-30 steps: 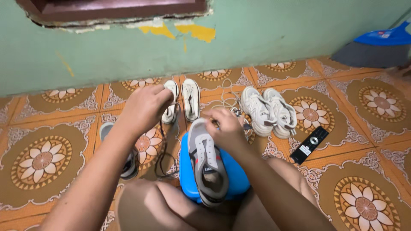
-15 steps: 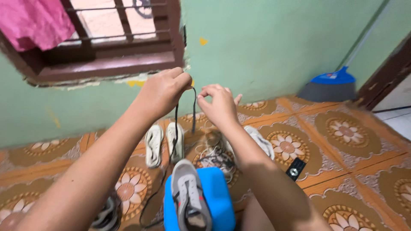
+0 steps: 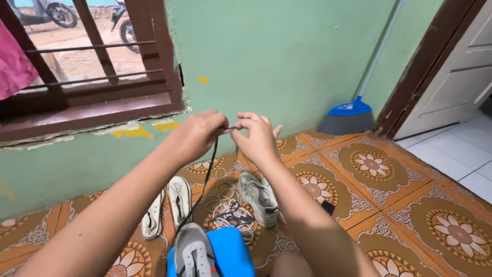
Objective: The person unlaces a gray sneaker, removes the laces, and sets the shoe aside. Then the person picks up a white sneaker, removes its laces, and begins re-lacing it by threading the laces through the eyelets and tying them.
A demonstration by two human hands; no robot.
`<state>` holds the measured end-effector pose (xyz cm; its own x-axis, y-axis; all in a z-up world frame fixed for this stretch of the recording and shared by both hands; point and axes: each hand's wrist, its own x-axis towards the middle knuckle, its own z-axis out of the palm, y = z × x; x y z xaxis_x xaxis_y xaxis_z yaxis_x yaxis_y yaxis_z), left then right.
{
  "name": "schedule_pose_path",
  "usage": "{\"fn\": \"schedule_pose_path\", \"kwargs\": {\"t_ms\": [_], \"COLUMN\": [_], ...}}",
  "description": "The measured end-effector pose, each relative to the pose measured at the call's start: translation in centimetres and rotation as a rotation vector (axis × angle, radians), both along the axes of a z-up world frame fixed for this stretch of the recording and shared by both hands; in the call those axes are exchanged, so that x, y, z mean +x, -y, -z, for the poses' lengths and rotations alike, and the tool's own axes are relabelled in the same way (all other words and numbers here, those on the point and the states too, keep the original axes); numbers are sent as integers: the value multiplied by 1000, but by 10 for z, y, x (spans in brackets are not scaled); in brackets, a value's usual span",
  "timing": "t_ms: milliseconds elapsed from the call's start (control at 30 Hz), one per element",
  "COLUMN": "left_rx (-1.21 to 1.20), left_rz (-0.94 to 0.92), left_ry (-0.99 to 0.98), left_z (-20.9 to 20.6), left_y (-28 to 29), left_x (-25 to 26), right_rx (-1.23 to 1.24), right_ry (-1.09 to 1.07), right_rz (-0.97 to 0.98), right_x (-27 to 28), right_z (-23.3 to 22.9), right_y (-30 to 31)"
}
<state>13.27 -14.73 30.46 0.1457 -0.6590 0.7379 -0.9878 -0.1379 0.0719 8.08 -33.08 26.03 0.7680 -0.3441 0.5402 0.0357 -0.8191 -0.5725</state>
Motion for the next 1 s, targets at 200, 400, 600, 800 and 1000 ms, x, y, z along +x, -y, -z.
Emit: {"fn": "schedule_pose_path", "kwargs": {"t_ms": [200, 400, 600, 800, 1000], "left_rx": [151, 396, 1, -293, -276], "left_rz": [-181, -464, -310, -129, -141], "left_ry": [-46, -201, -313, -93, 0], "left_z": [36, 83, 47, -24, -8], "left_y": [-9, -42, -9, 36, 35], "left_x": [36, 89, 78, 36, 35], "right_rx": [100, 260, 447, 495, 459], "right_ry": [174, 279, 96, 184, 159], "right_rz": [-3, 25, -50, -168, -163], "right_x": [0, -15, -20, -16, -11], "right_z": [-4, -7, 4, 12, 34], "right_y": [53, 103, 91, 86, 94]}}
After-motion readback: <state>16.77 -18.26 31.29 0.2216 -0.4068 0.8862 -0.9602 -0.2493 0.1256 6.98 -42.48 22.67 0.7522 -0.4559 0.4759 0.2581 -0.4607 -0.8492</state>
